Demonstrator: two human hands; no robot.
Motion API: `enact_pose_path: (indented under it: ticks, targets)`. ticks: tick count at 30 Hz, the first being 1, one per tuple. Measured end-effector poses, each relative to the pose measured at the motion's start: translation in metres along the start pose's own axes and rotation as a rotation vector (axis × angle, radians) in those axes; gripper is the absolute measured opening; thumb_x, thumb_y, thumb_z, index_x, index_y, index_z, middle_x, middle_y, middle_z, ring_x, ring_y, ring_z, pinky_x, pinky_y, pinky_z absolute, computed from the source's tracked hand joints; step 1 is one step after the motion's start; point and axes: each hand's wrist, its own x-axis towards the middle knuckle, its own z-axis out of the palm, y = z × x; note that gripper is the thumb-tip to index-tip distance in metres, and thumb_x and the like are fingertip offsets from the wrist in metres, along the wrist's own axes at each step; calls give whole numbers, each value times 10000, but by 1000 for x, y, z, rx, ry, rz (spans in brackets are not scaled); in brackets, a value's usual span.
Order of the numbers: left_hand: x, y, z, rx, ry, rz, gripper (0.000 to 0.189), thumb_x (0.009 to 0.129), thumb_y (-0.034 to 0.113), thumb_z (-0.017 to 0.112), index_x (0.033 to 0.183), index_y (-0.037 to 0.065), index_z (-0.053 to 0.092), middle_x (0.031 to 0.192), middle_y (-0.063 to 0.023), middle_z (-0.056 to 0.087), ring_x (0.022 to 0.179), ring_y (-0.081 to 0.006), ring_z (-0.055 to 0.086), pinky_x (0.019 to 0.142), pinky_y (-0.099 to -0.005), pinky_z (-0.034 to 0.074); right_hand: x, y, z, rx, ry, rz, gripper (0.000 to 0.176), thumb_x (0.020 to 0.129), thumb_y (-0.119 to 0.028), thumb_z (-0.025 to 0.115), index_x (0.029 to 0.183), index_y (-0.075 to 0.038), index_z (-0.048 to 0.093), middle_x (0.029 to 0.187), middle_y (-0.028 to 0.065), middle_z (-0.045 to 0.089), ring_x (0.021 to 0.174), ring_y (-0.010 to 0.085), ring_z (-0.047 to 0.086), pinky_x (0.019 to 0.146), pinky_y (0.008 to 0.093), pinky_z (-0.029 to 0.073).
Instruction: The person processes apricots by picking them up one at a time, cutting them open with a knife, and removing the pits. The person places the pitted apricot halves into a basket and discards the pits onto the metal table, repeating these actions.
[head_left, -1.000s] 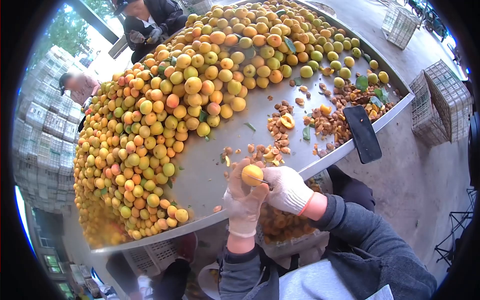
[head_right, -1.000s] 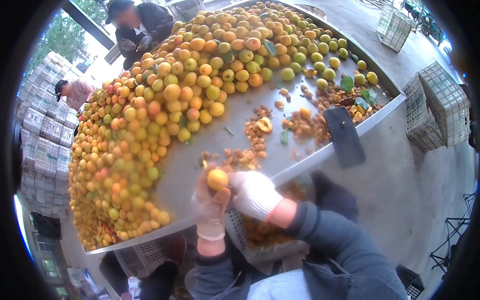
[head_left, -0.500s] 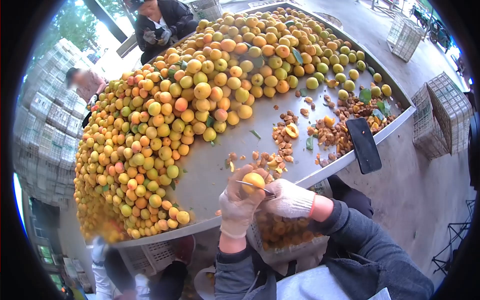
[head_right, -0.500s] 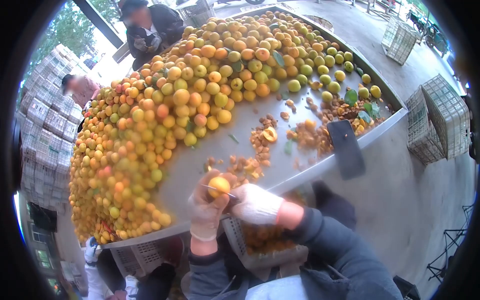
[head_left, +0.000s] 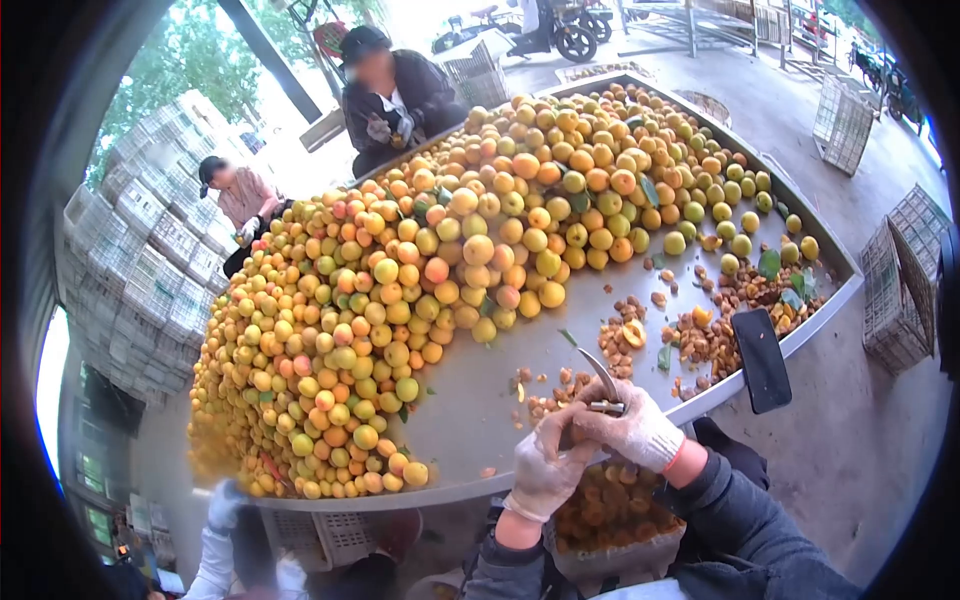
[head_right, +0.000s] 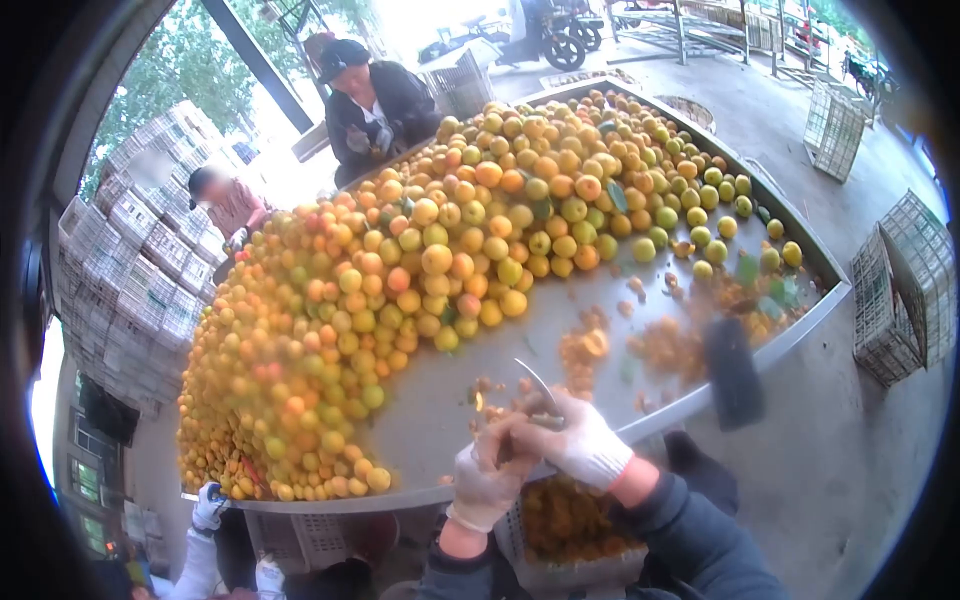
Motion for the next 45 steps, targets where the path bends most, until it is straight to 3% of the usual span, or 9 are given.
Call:
enact_pose_path:
  ticks: [3,5,19,28,38,40,41,42,45]
  targets:
    - [-2,5,7,119,111,36,275,868,158,680,1090,12,609,949,-151,680,854,-253,681,769,-319,527,-1,0,9,16,48,1,376,838,-216,713,1113,4,579,951,70,646,895,139,620,793,281,512]
    - [1,2,9,146,179,96,258,898,181,636,1088,8,612,940,-140,682,830,-234,675,761,-312,524,0,-3,18,199,122,-36,216,845,-165,677,1017,-54,606,743,-8,598,538,47,518,445,204,422]
    - [9,-11,-20,-1024,383,-595,491,962,468,475,1212,51,544,759,-48,575,548,-135,527,441,-268,419,25,0,0,-73,351,-316,172,845,-62,652,1013,-28,645,763,16,607,594,47,526,514,201,423]
    - [-5,-11,4,-673,85,-687,462,949,451,523,1104,30,634,779,-62,622,498,-117,542,422,-226,413,4,-23,6,794,450,-403,180,899,-60,578,1077,-33,576,575,-7,403,407,93,337,368,245,262]
    - [-12,-3,32,-328,68,-515,344,988,358,495,974,58,662,593,7,550,452,-65,502,410,-210,378,-2,-4,13,324,369,-728,180,914,7,554,1087,-27,583,664,37,566,457,99,492,407,225,356]
    - [-10,-8,35,-244,96,-435,359,991,358,494,928,42,651,581,17,536,452,-49,492,406,-215,352,-4,0,13,215,411,-712,190,874,44,566,1037,-14,646,956,84,658,834,130,617,722,255,500]
    - [-5,1,34,-226,106,-450,364,994,355,492,921,37,654,586,25,528,457,-42,482,411,-212,349,-5,1,14,346,411,-692,188,883,49,539,1031,-10,638,972,98,661,817,136,615,710,261,502]
    - [-2,9,34,-215,116,-469,369,996,351,490,914,33,656,590,33,520,462,-35,472,416,-210,346,1,6,11,270,399,-838,191,914,1,551,1101,-26,580,642,36,544,433,100,459,388,235,334]
    - [3,10,36,-275,137,-461,369,1002,327,488,876,30,668,607,54,503,504,-20,441,452,-194,337,0,3,9,373,352,-828,167,916,-7,558,1079,-33,583,658,39,551,430,103,464,386,238,340]
